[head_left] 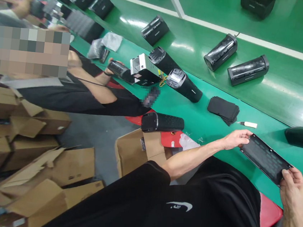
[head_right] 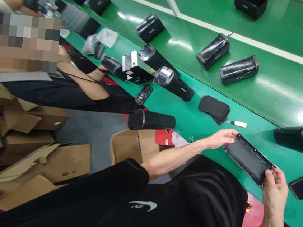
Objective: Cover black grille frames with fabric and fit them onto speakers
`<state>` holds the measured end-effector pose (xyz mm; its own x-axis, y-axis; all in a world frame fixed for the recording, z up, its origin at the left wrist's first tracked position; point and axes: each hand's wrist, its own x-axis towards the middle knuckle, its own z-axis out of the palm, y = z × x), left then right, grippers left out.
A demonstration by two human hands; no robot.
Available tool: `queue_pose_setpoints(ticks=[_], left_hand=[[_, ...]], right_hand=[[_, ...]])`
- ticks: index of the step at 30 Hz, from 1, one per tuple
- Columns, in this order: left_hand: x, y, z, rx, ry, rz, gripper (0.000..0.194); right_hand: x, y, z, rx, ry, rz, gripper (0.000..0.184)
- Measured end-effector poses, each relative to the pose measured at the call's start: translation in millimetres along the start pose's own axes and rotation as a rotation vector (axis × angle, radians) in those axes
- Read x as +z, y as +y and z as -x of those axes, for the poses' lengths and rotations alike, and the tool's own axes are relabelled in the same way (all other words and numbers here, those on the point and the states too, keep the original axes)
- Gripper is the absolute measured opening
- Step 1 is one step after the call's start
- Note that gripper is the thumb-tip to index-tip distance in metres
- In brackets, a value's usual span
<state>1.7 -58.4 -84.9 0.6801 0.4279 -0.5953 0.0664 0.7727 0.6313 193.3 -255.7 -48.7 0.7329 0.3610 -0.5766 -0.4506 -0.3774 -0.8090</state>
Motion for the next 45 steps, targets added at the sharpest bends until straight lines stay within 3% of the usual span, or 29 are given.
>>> queue_pose_setpoints(ticks=[32,40,45], left_hand=[[-7.8,-16,-10,0.053,-0.013,-0.076,0.055],[-10.7,-11,-9,0.072,-0.082,-0.067,0.058],[-9.7,-9,-7,0.064,-0.120,0.015,0.065]], right_hand=[[-5,6,-2,-0.024,0.004,0.054,0.055],[-8,8,-1,-0.025,0.011,0.050,0.054],[-5,2,9,-0.097,0.027,0.011,0.049]])
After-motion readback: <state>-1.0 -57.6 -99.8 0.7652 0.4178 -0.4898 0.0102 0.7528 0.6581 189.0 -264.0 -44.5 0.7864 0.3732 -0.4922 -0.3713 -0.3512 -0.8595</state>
